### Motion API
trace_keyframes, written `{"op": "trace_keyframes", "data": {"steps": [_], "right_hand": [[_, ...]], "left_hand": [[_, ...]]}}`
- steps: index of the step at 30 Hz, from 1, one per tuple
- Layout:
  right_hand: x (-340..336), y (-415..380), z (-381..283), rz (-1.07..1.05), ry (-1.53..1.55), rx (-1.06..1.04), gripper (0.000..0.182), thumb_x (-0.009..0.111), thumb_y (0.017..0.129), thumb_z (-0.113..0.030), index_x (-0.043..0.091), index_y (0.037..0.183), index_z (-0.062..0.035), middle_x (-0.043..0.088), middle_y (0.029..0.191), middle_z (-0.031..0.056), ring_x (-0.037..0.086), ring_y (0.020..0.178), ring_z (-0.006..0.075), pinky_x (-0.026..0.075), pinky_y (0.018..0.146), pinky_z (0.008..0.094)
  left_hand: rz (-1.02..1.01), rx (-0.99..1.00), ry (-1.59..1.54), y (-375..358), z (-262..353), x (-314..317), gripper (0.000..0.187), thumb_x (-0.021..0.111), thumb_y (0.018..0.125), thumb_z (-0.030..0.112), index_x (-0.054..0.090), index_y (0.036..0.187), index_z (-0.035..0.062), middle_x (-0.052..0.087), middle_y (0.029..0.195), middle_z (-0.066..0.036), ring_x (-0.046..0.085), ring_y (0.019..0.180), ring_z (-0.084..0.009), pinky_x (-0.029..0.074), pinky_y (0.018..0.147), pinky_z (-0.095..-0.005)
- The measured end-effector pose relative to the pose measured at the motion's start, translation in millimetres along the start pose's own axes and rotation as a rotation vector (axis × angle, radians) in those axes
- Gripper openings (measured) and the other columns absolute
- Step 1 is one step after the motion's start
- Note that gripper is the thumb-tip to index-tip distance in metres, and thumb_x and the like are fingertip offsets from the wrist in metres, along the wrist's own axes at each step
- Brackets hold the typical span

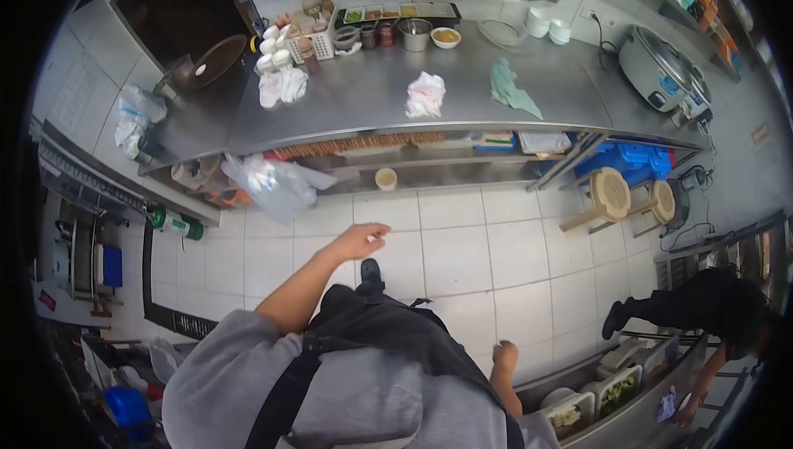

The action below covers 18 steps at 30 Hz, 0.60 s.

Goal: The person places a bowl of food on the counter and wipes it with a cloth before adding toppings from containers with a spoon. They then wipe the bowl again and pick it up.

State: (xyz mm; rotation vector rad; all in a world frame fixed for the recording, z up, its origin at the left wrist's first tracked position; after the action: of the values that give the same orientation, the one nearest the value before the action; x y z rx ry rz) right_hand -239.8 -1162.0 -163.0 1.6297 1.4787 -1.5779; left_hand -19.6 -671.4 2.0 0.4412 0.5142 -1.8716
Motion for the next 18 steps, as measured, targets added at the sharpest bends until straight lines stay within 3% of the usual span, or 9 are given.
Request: {"op": "trace_keyframes", "data": {"steps": [2,3,5,7,8,10,13,14,18], "right_hand": [[74.2,44.7,-91.4,-0.243,-0.124,-0.282,0.030,0.060,0.073,-0.022,0.069,0.094,-0.0034,0.065,0.099,0.0198,0.061,0.095,0.0341,0.048,0.084,0.0414],[36.2,41.0,-180.5,-0.095,0.065,-0.388,0.033,0.063,0.074,-0.024,0.067,0.099,-0.0024,0.065,0.098,0.0196,0.061,0.095,0.0351,0.048,0.084,0.0422],[9.0,61.0,-313.4,-0.130,0.080,-0.542,0.032,0.066,0.075,-0.021,0.066,0.104,-0.0069,0.065,0.096,0.0194,0.062,0.088,0.0351,0.049,0.081,0.0409],[-40.0,87.7,-415.3,-0.050,0.324,-0.651,0.027,0.068,0.075,-0.012,0.068,0.101,-0.0075,0.066,0.094,0.0156,0.063,0.067,0.0292,0.051,0.066,0.0360],[-69.3,99.0,-457.2,-0.062,0.374,-0.667,0.017,0.066,0.075,-0.011,0.065,0.088,-0.0008,0.066,0.101,0.0144,0.063,0.073,0.0326,0.051,0.071,0.0391],[-113.9,132.8,-518.2,-0.051,0.449,-0.652,0.015,0.067,0.077,-0.012,0.064,0.086,0.0002,0.065,0.106,0.0134,0.063,0.077,0.0313,0.051,0.073,0.0392],[-173.9,186.3,-586.0,0.218,0.410,-0.847,0.030,0.066,0.080,-0.017,0.062,0.105,-0.0017,0.059,0.115,0.0186,0.059,0.099,0.0348,0.047,0.086,0.0397],[-194.3,201.6,-609.7,0.303,0.381,-0.852,0.035,0.066,0.081,-0.020,0.060,0.110,-0.0023,0.055,0.120,0.0210,0.055,0.106,0.0365,0.045,0.090,0.0396],[-221.0,259.8,-683.7,0.543,0.369,-0.834,0.043,0.063,0.083,-0.026,0.054,0.119,-0.0040,0.041,0.134,0.0248,0.047,0.116,0.0400,0.041,0.096,0.0420]], "left_hand": [[-0.053,-0.015,-0.164,-8.5,-24.2,-33.0,0.036,0.061,0.084,0.022,0.058,0.116,0.0054,0.065,0.102,-0.010,0.062,0.092,-0.0164,0.051,0.079,-0.0306],[-0.091,-0.032,-0.315,-19.6,-40.5,-48.9,0.036,0.061,0.085,0.023,0.058,0.116,0.0047,0.065,0.101,-0.009,0.062,0.093,-0.0159,0.051,0.077,-0.0314],[0.144,-0.547,-0.492,-71.7,-147.8,-96.1,0.037,0.060,0.082,0.020,0.059,0.117,0.0063,0.065,0.102,-0.007,0.061,0.093,-0.0158,0.051,0.077,-0.0316],[0.253,-0.781,0.149,-163.4,-297.2,-139.3,0.039,0.050,0.085,0.029,0.059,0.116,0.0064,0.061,0.114,-0.012,0.059,0.102,-0.0268,0.047,0.087,-0.0379],[0.068,-0.818,0.574,-220.6,-365.5,-142.7,0.041,0.044,0.087,0.033,0.059,0.116,0.0080,0.060,0.118,-0.013,0.056,0.108,-0.0306,0.043,0.094,-0.0385],[-0.223,-1.100,0.688,-369.8,-452.4,-116.7,0.040,0.044,0.088,0.033,0.061,0.114,0.0095,0.060,0.119,-0.013,0.056,0.110,-0.0286,0.043,0.094,-0.0391],[-0.296,-0.802,1.039,-411.9,-369.0,-116.6,0.033,0.051,0.085,0.028,0.066,0.109,0.0108,0.064,0.112,-0.010,0.061,0.104,-0.0274,0.049,0.085,-0.0434],[-0.750,-0.750,0.734,-446.6,-364.8,-108.7,0.033,0.075,0.058,0.025,0.069,0.086,0.0092,0.066,0.094,-0.016,0.064,0.090,-0.0306,0.052,0.079,-0.0405],[-0.639,-0.858,0.611,-382.0,-356.5,-69.8,0.031,0.071,0.065,0.024,0.067,0.090,0.0071,0.066,0.094,-0.017,0.064,0.091,-0.0318,0.051,0.078,-0.0407]]}}
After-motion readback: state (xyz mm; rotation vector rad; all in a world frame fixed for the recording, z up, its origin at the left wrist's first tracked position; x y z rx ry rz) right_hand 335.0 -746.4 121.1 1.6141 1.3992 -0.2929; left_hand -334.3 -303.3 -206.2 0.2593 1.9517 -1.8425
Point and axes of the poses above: each hand's wrist, its own y-axis towards the middle knuckle, its own x-axis out of the palm, z = x × y, the point moved 9 cm from there along y, towards the middle knuckle
